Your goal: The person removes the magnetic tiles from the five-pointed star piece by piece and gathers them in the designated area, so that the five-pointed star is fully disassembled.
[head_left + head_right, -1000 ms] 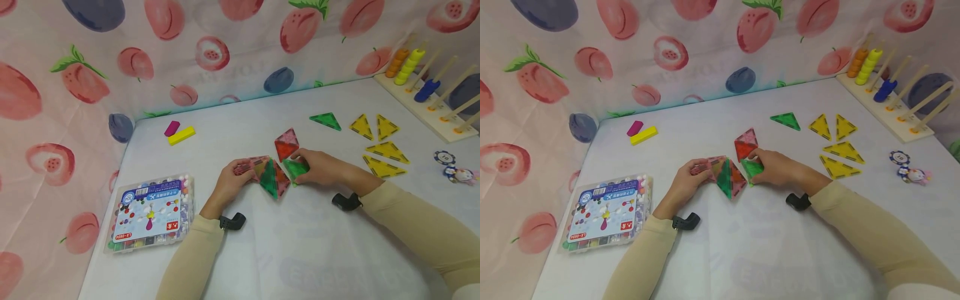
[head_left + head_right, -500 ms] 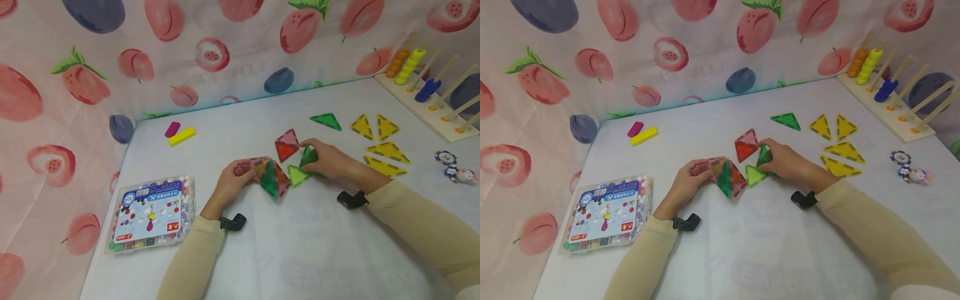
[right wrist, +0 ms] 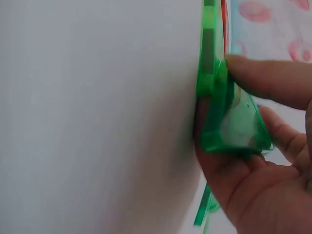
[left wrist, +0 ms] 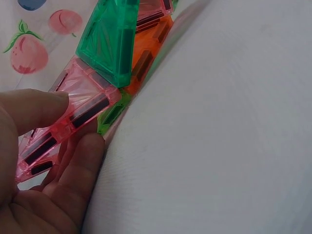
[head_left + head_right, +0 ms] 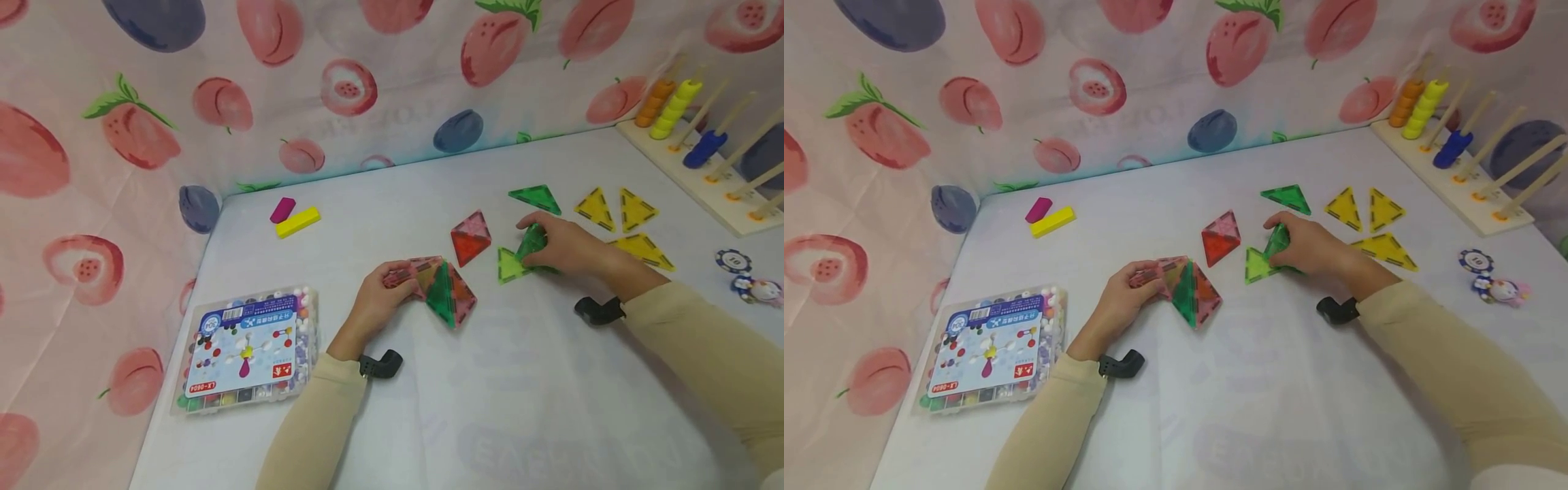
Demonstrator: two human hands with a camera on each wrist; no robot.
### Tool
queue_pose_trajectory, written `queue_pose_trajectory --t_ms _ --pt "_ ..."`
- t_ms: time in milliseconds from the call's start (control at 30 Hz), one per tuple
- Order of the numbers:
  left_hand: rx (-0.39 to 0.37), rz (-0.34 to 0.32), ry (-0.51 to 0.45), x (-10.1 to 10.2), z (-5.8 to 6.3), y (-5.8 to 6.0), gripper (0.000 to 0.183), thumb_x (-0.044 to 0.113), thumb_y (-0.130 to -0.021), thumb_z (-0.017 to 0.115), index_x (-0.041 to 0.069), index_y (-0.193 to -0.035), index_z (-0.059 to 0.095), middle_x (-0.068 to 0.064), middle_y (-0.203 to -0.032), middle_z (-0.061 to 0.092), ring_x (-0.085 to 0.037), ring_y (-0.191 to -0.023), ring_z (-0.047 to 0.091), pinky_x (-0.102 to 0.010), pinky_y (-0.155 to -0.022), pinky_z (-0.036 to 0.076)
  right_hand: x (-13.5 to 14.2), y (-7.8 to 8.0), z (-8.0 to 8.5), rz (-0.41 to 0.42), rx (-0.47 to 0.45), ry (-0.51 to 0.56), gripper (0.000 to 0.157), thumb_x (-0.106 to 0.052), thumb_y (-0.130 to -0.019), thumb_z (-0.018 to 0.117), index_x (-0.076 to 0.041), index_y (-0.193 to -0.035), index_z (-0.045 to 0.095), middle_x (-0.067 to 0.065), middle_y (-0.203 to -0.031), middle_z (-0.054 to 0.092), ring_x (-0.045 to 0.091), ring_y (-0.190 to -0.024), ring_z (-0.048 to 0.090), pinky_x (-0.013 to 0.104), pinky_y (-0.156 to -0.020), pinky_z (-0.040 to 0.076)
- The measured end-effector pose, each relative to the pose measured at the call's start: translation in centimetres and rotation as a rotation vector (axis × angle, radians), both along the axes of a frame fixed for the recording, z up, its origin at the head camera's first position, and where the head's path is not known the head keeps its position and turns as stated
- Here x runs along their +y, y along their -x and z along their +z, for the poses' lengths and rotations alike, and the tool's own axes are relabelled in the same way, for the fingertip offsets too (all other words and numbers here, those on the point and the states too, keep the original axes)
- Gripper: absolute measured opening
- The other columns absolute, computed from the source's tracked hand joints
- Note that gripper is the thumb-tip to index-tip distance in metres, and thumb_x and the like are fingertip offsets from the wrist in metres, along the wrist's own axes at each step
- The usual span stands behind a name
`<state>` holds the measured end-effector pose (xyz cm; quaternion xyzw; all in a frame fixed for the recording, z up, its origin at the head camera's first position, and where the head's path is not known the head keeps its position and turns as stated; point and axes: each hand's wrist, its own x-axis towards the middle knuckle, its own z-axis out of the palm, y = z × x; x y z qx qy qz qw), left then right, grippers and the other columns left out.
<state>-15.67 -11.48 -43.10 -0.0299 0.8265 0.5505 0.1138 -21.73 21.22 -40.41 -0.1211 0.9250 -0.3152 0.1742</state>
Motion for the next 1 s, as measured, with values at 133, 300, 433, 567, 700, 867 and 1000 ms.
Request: queue_pose_trajectory --t_ms 133,300,433,567,700,867,1000 --pt "0.004 -0.001 -0.006 0.0 0.1 0.0 0.038 0.033 -0.077 0.069 0.026 -0.113 0.058 0.003 -0.110 0.056 -0.015 -0.097 0.051 -0.032 -0.084 0.040 -1.2 -0.6 0.1 0.029 0.000 0.006 0.060 -0.025 -0.077 0.069 -0.016 -0.126 0.035 0.015 -0.108 0.049 0.028 -0.088 0.043 0.041 -0.074 0.038" --pt "0.007 0.003 -0.010 0.0 0.0 0.0 0.038 0.032 -0.077 0.069 0.026 -0.113 0.059 0.003 -0.109 0.056 -0.014 -0.096 0.051 -0.032 -0.083 0.040 -2.0 -0.9 0.5 0.038 0.013 0.053 0.066 -0.027 -0.080 0.066 -0.023 -0.133 0.027 0.014 -0.110 0.048 0.028 -0.091 0.045 0.047 -0.081 0.039" --pt "0.006 -0.001 -0.016 0.0 -0.2 0.0 0.038 0.032 -0.077 0.069 0.026 -0.113 0.059 0.003 -0.110 0.056 -0.014 -0.096 0.052 -0.031 -0.083 0.040 -1.1 -0.4 1.0 0.007 0.004 0.046 0.079 -0.034 -0.080 0.066 -0.032 -0.141 0.017 0.016 -0.129 0.037 0.030 -0.097 0.042 0.051 -0.086 0.036" --pt "0.009 0.002 0.000 0.0 -0.1 0.0 0.038 0.033 -0.077 0.069 0.027 -0.113 0.059 0.003 -0.110 0.056 -0.014 -0.096 0.051 -0.031 -0.083 0.040 0.5 0.6 1.1 0.002 0.005 0.008 0.081 -0.035 -0.080 0.066 -0.031 -0.143 0.015 0.019 -0.133 0.034 0.033 -0.098 0.043 0.051 -0.082 0.039" --pt "0.000 0.003 0.004 0.0 -0.1 0.0 0.038 0.034 -0.077 0.069 0.027 -0.113 0.058 0.003 -0.110 0.055 -0.014 -0.096 0.051 -0.032 -0.083 0.040 1.9 1.5 0.6 0.011 0.007 -0.046 0.075 -0.030 -0.082 0.064 -0.022 -0.143 0.020 0.024 -0.133 0.031 0.038 -0.111 0.037 0.054 -0.084 0.037" --pt "-0.018 -0.001 -0.019 -0.1 -0.1 -0.1 0.038 0.034 -0.077 0.069 0.028 -0.113 0.058 0.003 -0.111 0.055 -0.014 -0.097 0.051 -0.032 -0.082 0.041 2.5 2.1 0.4 -0.016 0.034 -0.067 0.063 -0.019 -0.085 0.060 -0.007 -0.138 0.028 0.023 -0.123 0.041 0.037 -0.106 0.044 0.049 -0.079 0.042" --pt "-0.016 0.000 -0.006 -0.1 -0.1 0.0 0.038 0.036 -0.077 0.069 0.029 -0.113 0.058 0.004 -0.110 0.055 -0.014 -0.097 0.051 -0.031 -0.083 0.040 2.3 2.1 0.6 -0.003 0.058 -0.110 0.060 -0.024 -0.083 0.063 -0.001 -0.132 0.038 0.023 -0.118 0.047 0.034 -0.102 0.047 0.048 -0.078 0.042"
